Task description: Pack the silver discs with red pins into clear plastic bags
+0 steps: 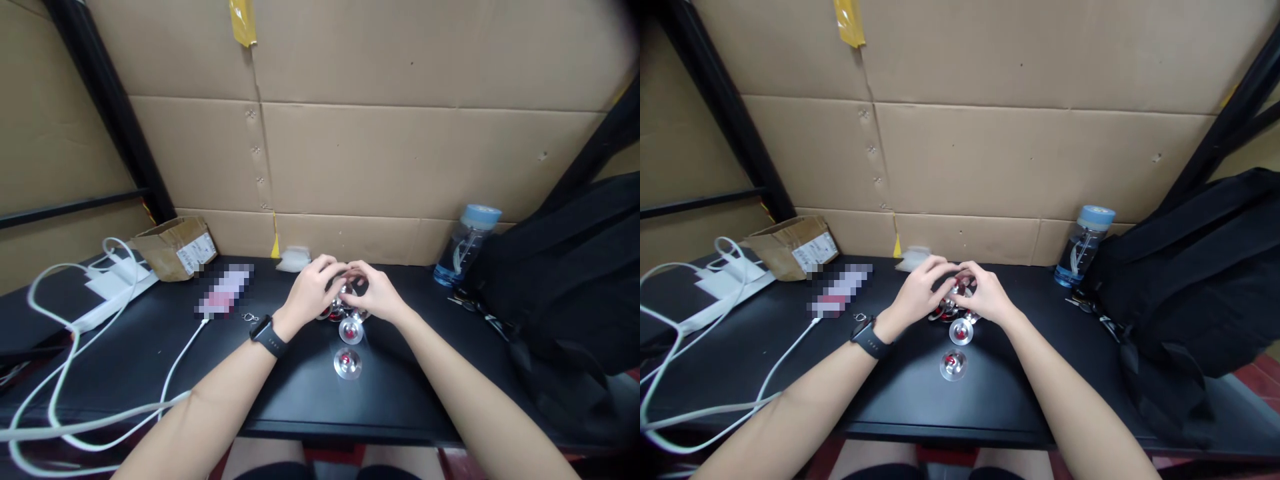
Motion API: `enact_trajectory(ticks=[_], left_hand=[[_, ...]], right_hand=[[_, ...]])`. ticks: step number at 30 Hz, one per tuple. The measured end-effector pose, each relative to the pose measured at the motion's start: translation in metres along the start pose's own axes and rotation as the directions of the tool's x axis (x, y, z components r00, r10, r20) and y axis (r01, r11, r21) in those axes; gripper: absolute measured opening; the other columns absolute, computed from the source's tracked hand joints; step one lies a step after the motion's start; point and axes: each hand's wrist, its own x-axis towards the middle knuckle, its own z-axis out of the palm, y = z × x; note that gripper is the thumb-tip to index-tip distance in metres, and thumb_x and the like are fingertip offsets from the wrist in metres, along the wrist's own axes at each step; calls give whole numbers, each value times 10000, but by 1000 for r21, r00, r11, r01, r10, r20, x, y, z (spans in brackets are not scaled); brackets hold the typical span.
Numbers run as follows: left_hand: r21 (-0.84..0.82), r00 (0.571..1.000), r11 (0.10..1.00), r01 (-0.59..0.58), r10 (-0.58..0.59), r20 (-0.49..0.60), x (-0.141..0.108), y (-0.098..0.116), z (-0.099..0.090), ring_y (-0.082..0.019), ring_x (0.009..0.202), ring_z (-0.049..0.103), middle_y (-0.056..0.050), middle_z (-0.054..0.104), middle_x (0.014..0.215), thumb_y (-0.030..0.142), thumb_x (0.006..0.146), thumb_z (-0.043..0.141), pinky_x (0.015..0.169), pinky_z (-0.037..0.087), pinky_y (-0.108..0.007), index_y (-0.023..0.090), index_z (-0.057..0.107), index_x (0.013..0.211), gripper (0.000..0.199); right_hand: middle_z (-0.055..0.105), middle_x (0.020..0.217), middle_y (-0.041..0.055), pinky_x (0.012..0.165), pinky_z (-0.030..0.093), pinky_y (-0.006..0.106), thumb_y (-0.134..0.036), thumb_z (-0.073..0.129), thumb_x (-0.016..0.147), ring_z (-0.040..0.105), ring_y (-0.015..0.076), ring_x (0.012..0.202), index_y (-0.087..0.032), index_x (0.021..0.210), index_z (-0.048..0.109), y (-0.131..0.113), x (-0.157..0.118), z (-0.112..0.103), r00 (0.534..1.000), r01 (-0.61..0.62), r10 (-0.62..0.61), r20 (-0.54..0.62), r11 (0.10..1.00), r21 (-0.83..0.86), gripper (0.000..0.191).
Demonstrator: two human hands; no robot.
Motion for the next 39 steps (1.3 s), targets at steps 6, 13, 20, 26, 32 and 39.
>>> enact_trajectory(ticks=[6,13,20,26,32,39], left_hand=[[-110,979,983,146,-160,-127,1,4,5,-194,930,649,-46,677,973,159,908,610,863,510,-321,189,616,1023,119],[-309,973,933,187,-219,-72,-1,7,7,-155,822,711,-4,760,884,161,875,665,816,539,-266,194,690,894,45],[-258,972,952,166,-203,-122,-1,7,9,-163,748,714,-18,778,823,167,825,711,761,541,-275,190,761,848,60],[147,976,969,199,-210,65,3,-19,-11,-191,734,702,-32,769,782,228,814,683,725,506,-289,194,759,790,87],[473,825,822,318,-486,290,-5,-63,-37,-232,822,726,-36,785,841,273,816,633,650,480,-276,261,780,795,149],[490,760,805,334,-538,364,-14,-80,-33,-248,913,724,-49,779,1012,335,819,643,713,520,-280,291,795,908,182]], right_hand=[[742,1085,85,828,593,389,-351,879,675,733,243,948,-234,1110,559,0,2,3,957,-220,286,-56,836,503,552],[751,1101,86,898,592,410,-345,911,658,741,253,994,-227,1104,596,-8,0,2,933,-320,350,81,705,633,558],[750,1071,67,895,597,400,-330,915,649,741,237,968,-232,1084,612,-9,-1,0,944,-306,316,98,719,624,540],[751,1090,93,814,596,369,-381,881,662,737,230,923,-222,1061,613,11,7,-23,944,-228,319,-85,816,531,507],[754,866,52,766,541,322,-247,811,671,706,214,802,-201,882,684,61,0,-65,948,-316,315,-54,898,-308,251],[719,1247,125,975,461,465,-339,687,857,629,322,1172,-219,1151,721,64,-5,-51,915,-253,392,98,744,-618,320]])
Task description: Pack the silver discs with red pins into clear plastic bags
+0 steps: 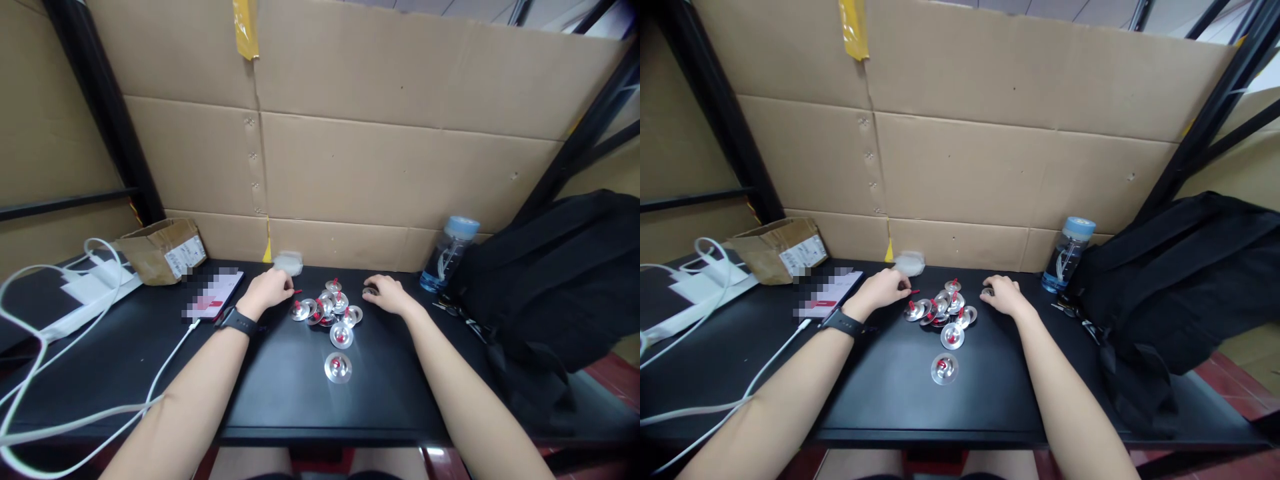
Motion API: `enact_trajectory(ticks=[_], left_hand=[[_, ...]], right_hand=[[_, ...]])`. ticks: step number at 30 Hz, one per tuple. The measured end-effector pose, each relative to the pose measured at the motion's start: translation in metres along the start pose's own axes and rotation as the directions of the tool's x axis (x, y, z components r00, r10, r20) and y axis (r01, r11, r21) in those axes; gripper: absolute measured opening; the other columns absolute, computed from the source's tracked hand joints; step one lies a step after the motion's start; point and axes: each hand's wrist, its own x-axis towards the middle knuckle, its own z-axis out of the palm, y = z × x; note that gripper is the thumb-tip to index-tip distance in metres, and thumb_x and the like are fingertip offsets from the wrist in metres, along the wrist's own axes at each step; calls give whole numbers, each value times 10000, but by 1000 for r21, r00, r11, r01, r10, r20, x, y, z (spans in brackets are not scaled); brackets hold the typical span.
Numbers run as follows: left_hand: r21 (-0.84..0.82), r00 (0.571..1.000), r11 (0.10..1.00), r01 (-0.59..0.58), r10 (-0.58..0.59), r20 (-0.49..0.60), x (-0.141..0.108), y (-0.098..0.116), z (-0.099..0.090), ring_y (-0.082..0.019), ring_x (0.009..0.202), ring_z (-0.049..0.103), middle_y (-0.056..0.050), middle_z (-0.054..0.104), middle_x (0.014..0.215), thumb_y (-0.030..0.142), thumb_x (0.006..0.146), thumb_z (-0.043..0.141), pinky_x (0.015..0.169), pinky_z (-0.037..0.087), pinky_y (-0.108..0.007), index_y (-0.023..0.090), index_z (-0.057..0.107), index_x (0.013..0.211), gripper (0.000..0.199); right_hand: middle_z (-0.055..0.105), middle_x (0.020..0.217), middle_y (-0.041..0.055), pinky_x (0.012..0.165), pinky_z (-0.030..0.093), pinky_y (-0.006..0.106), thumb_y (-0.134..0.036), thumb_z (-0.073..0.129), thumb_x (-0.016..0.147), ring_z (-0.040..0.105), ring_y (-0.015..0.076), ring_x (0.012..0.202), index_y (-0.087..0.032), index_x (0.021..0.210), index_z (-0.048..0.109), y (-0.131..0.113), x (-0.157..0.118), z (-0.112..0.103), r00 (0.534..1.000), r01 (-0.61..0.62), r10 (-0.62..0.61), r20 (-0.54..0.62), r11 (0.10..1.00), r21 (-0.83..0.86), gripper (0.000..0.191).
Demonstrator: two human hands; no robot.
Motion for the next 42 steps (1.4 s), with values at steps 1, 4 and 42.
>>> enact_trajectory(ticks=[1,4,42], left_hand=[[-15,999,1000,-26,25,-26,1,0,1,-253,943,720,-56,773,1043,333,826,641,739,525,-286,286,792,936,193],[-69,991,991,-113,107,-82,2,2,5,-256,979,710,-67,767,1063,289,855,608,798,531,-301,275,784,948,200],[-445,842,753,-484,262,-472,-16,83,0,-164,800,708,-20,765,890,195,920,616,758,520,-260,197,692,926,77]], right_hand=[[679,1336,117,1015,428,518,-357,620,914,582,335,1250,-249,1224,696,-7,-1,2,999,41,-41,-15,999,24,338],[596,1467,62,1094,331,611,-419,398,1032,483,331,1377,-335,1339,641,-30,0,12,987,158,-157,-19,971,178,401],[739,1106,86,830,613,358,-379,894,658,747,249,956,-204,1061,710,-85,-14,7,966,258,-125,-225,466,846,476]])
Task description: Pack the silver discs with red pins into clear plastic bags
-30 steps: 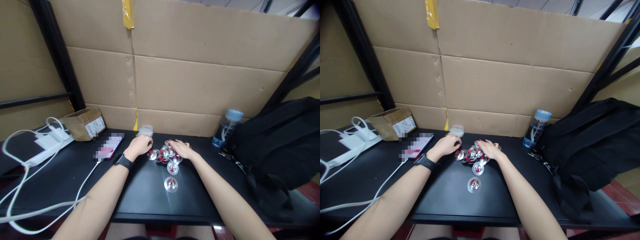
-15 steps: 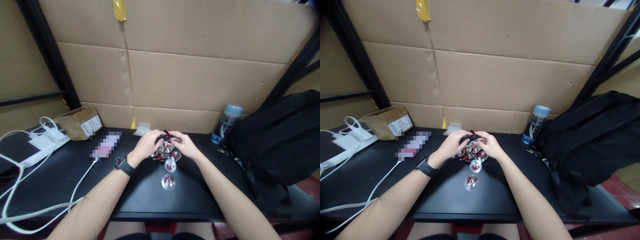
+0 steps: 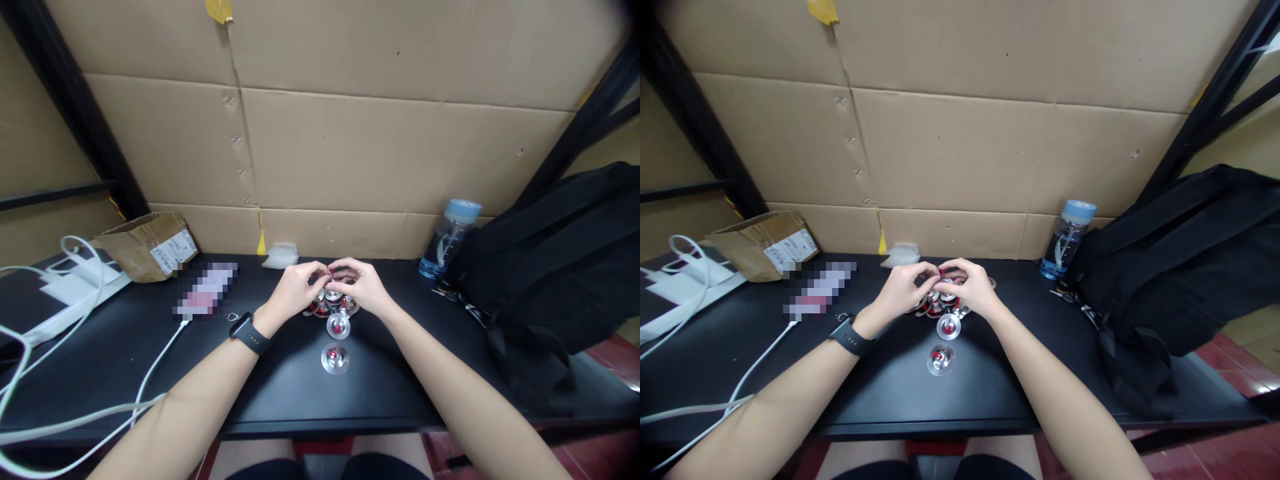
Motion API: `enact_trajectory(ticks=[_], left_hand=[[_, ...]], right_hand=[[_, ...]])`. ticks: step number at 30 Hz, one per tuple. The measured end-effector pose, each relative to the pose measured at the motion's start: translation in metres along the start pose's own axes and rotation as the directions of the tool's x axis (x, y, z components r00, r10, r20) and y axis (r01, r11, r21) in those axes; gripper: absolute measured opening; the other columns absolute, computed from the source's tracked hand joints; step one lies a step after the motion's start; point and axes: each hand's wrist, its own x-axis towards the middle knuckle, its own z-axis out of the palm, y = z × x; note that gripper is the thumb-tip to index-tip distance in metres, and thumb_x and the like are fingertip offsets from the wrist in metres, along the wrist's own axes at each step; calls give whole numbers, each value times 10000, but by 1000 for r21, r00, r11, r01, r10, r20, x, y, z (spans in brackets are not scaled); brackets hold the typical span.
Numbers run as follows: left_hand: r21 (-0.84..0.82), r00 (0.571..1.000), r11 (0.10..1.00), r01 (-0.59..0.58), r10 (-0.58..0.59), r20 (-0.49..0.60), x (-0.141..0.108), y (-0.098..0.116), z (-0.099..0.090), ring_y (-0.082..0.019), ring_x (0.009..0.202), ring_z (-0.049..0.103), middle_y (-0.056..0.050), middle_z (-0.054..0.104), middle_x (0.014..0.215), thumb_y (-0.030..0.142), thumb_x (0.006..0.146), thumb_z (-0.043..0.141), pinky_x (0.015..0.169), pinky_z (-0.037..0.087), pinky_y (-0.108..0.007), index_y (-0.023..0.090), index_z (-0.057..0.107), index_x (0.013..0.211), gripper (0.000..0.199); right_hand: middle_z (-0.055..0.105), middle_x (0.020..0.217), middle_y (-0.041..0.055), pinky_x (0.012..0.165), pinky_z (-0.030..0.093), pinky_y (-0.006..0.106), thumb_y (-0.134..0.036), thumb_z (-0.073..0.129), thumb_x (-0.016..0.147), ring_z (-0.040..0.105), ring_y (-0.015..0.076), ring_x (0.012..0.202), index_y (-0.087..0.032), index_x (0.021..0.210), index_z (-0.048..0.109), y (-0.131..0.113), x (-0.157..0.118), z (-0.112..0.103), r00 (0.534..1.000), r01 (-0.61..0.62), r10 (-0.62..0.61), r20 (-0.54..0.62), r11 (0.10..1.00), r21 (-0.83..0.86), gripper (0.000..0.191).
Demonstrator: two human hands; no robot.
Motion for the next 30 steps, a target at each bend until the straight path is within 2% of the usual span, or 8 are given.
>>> enact_trajectory(ticks=[3,8,11,14,18,20,24,30], left_hand=[[-60,1000,998,-4,6,25,0,3,-2,-154,765,706,-20,768,872,185,903,603,714,518,-243,191,695,919,93],[-89,998,995,42,-37,48,4,3,-10,-143,691,689,-3,762,777,188,807,663,672,516,-226,185,720,818,58],[-6,992,992,124,-124,-3,7,-17,-19,-144,660,680,0,756,738,209,806,649,657,515,-231,191,745,793,98],[178,971,954,241,-239,-33,4,-50,-30,-168,692,705,-16,767,761,221,801,641,687,522,-251,192,752,811,116],[364,924,862,353,-382,11,-3,-84,-35,-219,814,741,-52,791,849,217,793,631,762,533,-281,204,775,928,198],[428,904,833,351,-421,76,-6,-92,-34,-245,838,744,-72,791,843,213,787,631,775,530,-296,211,788,872,178],[450,875,830,330,-448,185,-8,-95,-32,-256,835,740,-78,790,840,198,767,633,764,522,-299,227,791,794,163],[436,881,851,292,-417,224,-5,-90,-38,-234,845,720,-61,785,886,293,847,555,714,486,-281,251,786,836,235]], right_hand=[[677,1239,83,859,611,349,-370,913,630,734,219,970,-239,1161,658,-4,-1,1,1000,-17,16,14,998,64,603],[716,1114,79,861,599,356,-391,916,625,721,207,936,-229,1128,652,-9,-2,5,999,-34,31,44,997,72,591],[735,1111,77,812,580,348,-416,864,693,707,210,918,-240,1114,661,-3,2,-5,1000,26,-28,-14,992,-124,499],[748,997,48,831,546,376,-397,824,733,677,219,873,-252,1087,698,14,8,-28,992,62,-104,-64,877,-477,403],[723,1089,85,839,536,376,-369,805,740,661,226,881,-215,1071,718,36,13,-62,980,46,-159,-118,764,-643,375],[737,1042,81,836,532,370,-372,816,728,670,229,869,-208,1062,727,42,14,-73,987,10,-116,-115,744,-668,383],[770,884,54,784,521,330,-309,838,696,698,220,811,-194,974,755,46,12,-81,997,-75,78,-26,730,-679,312],[780,843,47,752,510,298,-309,813,724,711,211,802,-202,905,782,54,11,-86,984,-111,179,21,694,-711,213]])
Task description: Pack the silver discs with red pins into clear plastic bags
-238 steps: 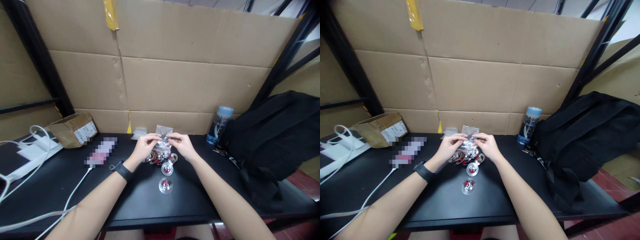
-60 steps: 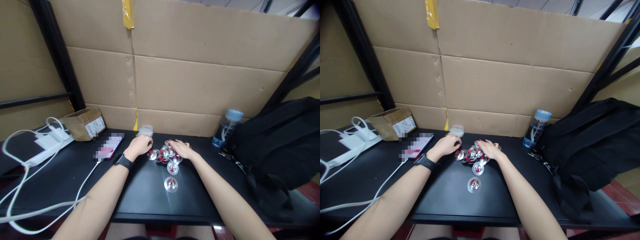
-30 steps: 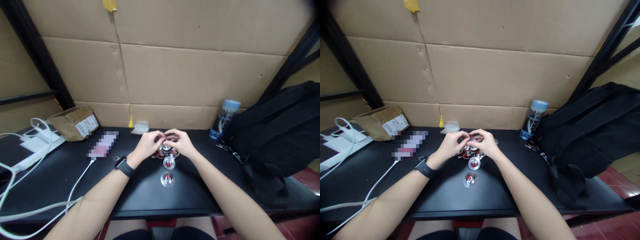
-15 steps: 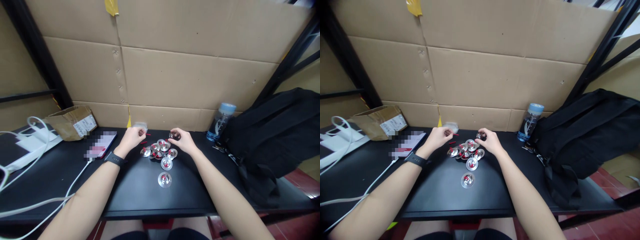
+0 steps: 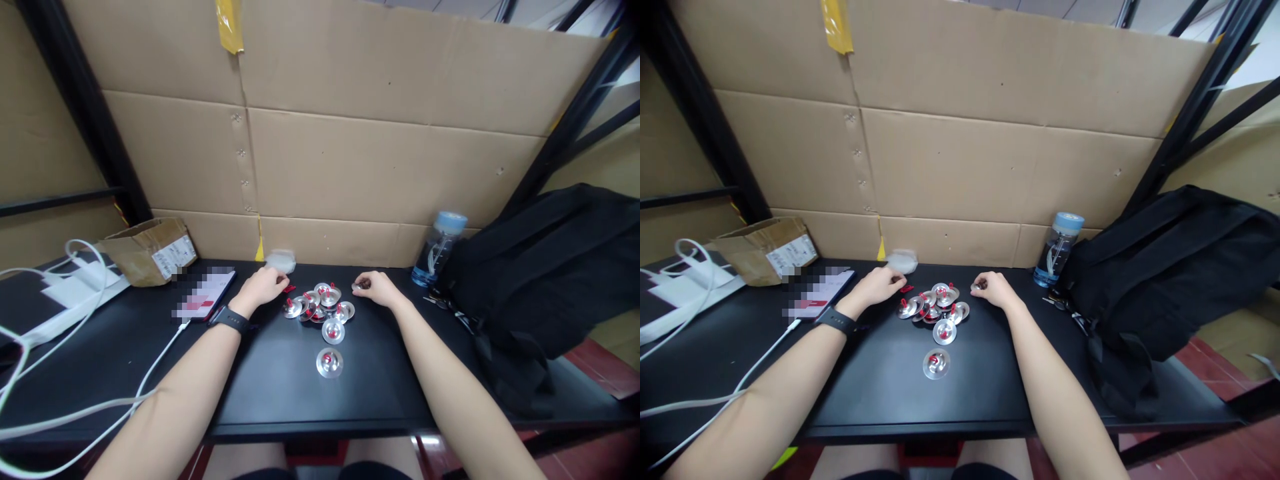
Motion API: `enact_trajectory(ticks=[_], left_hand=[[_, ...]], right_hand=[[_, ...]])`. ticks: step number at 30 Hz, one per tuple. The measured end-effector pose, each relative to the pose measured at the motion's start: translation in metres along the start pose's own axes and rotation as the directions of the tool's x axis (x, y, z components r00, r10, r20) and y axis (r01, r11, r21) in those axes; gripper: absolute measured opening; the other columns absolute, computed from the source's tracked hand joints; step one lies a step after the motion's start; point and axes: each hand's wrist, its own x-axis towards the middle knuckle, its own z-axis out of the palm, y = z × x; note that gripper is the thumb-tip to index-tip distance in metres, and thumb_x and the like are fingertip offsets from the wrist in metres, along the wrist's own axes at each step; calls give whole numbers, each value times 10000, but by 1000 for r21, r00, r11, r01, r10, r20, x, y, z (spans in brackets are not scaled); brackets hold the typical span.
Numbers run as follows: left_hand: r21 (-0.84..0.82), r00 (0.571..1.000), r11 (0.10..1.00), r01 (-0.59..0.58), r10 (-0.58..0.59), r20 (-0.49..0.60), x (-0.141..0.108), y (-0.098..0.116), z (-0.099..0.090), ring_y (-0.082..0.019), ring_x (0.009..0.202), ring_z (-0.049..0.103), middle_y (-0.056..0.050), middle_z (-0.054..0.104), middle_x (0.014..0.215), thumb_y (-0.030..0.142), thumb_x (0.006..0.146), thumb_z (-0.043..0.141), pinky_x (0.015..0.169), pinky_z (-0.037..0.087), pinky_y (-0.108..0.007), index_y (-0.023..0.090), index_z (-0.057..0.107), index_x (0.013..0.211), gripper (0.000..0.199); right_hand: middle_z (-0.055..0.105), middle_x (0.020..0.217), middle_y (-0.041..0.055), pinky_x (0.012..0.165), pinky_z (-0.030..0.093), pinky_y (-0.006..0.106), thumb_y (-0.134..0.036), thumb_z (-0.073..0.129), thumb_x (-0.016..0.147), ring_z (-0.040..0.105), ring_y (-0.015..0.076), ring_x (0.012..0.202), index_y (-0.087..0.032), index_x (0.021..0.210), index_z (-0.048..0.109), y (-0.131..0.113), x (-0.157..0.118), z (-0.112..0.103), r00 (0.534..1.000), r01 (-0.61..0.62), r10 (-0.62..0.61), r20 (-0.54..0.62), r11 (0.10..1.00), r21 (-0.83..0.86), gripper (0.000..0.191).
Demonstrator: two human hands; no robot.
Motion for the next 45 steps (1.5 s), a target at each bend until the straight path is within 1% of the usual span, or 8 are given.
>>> enact_trajectory(ticks=[8,14,22,27,34,37,41,45], left_hand=[[-295,896,949,-116,228,381,-9,19,-21,-180,738,684,-14,772,819,175,703,583,653,478,-237,204,777,939,307],[-427,875,901,-77,267,404,-12,23,-24,-198,776,712,-50,781,831,286,742,705,716,508,-265,172,749,862,171],[-551,971,812,-191,238,13,-10,44,-21,-203,836,733,-34,792,856,319,806,744,812,500,-306,195,668,984,230],[-403,927,837,-371,310,-209,-14,70,-17,-197,845,715,0,784,853,271,817,762,841,480,-315,217,682,909,133],[-361,896,827,-432,349,-273,-16,81,-12,-210,884,697,14,782,840,263,824,764,860,472,-340,237,678,925,135],[-381,906,843,-379,255,-339,-16,82,-10,-205,898,699,-11,769,912,301,875,699,845,491,-329,230,677,953,107],[-548,948,806,-223,49,-315,-14,83,-4,-196,808,718,-20,758,855,336,912,636,735,507,-301,217,637,989,142],[-714,961,658,-241,59,-269,-13,90,6,-212,937,732,-48,763,986,309,859,697,764,515,-291,215,574,977,195]], right_hand=[[786,872,55,761,508,274,-269,748,808,710,204,817,-196,870,795,5,1,-2,1000,-11,12,0,994,-108,107],[770,1014,105,859,498,319,-193,595,907,695,229,933,-169,930,782,-3,3,-6,989,28,-44,-143,993,-117,190],[750,1003,41,723,488,272,-364,814,776,673,187,864,-215,1053,720,-74,-12,13,960,278,-264,-96,943,184,329],[727,910,-2,748,451,269,-426,865,714,632,156,790,-208,845,637,-100,-17,29,939,341,-319,-128,907,248,342],[591,669,-65,610,370,244,-380,878,663,491,120,622,-214,715,507,-101,-18,28,955,291,-270,-120,931,223,410],[678,805,-23,659,428,263,-364,851,685,585,150,720,-222,748,492,-101,-17,27,962,260,-211,-173,902,346,391],[714,1138,81,798,527,329,-418,788,761,670,232,1069,-236,848,487,-100,-15,24,969,211,-55,-239,688,695,363],[717,1190,87,968,530,400,-425,829,737,664,233,1150,-255,938,485,-102,-16,21,981,172,-10,-194,511,842,434]])
